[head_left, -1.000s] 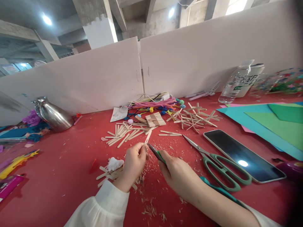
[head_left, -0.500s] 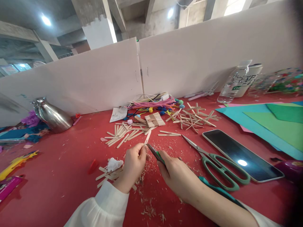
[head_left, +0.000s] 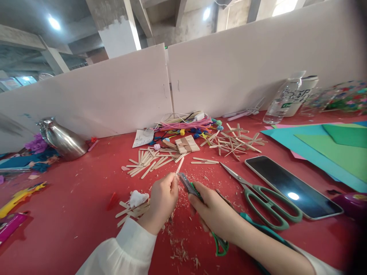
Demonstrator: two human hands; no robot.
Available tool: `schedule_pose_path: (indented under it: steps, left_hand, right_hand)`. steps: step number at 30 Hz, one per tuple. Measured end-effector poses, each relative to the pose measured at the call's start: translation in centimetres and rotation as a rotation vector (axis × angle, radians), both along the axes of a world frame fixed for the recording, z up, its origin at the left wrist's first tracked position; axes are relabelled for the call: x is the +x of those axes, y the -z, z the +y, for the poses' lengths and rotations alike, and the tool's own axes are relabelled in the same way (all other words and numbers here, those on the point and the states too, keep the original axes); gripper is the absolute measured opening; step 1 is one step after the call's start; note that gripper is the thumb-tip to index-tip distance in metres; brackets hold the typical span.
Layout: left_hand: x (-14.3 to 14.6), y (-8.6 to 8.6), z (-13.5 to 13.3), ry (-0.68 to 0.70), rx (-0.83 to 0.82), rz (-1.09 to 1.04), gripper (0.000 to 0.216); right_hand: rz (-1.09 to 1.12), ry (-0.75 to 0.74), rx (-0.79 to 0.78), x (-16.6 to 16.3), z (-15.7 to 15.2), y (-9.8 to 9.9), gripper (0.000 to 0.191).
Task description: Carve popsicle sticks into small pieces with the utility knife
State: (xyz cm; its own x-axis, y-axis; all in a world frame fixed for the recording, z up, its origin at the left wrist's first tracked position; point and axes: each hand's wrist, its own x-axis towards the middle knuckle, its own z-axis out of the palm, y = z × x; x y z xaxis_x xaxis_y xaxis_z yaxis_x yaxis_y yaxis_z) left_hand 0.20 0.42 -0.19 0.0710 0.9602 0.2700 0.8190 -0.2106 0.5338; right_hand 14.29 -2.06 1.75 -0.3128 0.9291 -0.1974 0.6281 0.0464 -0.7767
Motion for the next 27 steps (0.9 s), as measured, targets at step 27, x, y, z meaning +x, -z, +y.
schedule_pose_path:
  steps: [27]
  left_hand:
    - [-0.1, 0.1, 0.4, 0.052, -0.032, -0.015, 0.028]
  right_hand:
    - [0.208, 0.02, -0.146, 1.0, 1.0, 0.5, 0.016]
